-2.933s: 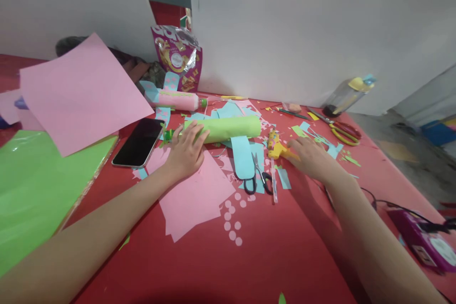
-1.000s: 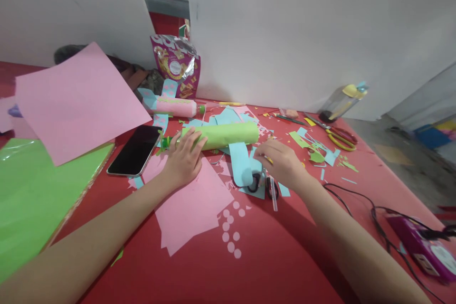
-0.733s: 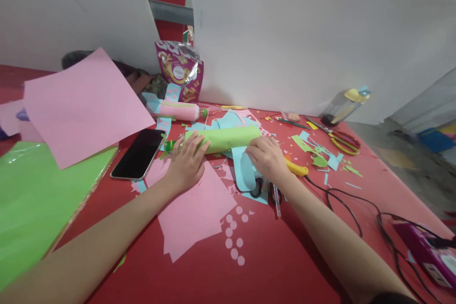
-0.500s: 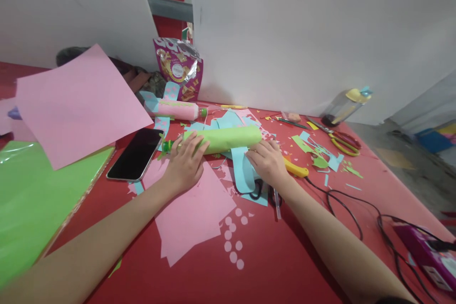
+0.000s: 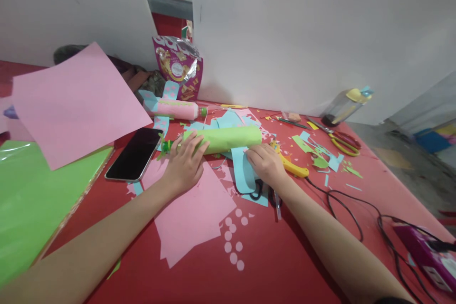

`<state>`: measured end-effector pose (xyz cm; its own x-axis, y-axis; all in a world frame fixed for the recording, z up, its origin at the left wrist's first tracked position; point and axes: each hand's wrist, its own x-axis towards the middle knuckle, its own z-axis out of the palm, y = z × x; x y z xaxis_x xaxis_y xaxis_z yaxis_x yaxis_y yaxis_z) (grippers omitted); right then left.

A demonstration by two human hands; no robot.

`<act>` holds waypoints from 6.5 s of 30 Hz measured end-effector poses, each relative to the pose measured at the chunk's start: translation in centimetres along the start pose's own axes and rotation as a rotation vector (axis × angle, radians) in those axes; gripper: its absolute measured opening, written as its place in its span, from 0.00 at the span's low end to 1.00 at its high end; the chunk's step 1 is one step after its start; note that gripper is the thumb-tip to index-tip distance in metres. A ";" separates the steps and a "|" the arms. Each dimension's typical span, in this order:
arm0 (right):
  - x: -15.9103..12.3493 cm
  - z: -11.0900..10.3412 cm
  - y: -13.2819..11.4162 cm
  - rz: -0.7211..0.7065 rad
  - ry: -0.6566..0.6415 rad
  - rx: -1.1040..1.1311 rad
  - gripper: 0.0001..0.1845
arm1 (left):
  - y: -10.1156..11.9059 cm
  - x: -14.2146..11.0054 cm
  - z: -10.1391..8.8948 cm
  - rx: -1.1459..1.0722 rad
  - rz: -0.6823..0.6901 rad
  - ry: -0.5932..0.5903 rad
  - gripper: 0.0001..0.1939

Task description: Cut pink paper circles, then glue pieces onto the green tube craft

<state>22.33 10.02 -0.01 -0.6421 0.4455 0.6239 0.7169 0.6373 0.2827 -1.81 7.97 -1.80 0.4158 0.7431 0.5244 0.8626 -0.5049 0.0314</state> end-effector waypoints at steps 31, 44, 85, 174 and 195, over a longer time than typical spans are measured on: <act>0.4 0.6 0.4 0.169 -0.078 0.032 0.12 | 0.1 0.0 -0.1 -0.016 -0.001 0.008 0.21; 1.4 0.3 0.4 0.243 -0.121 0.026 0.11 | 0.1 0.0 -0.1 -0.047 -0.002 0.008 0.28; 2.1 -7.3 -5.0 0.101 -1.066 0.606 0.03 | 0.0 0.0 -0.2 -0.039 -0.018 -0.007 0.22; 0.9 0.0 -0.5 0.178 -0.267 0.053 0.15 | 0.0 -0.1 -0.1 -0.045 -0.003 0.011 0.24; 2.6 -0.1 -0.3 0.229 -0.267 -0.002 0.12 | 0.0 -0.1 0.0 -0.015 0.001 0.015 0.24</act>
<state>20.52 10.92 1.61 -0.5130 0.7257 0.4584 0.8508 0.5008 0.1592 -1.83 7.91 -1.87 0.4124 0.7359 0.5370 0.8577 -0.5123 0.0434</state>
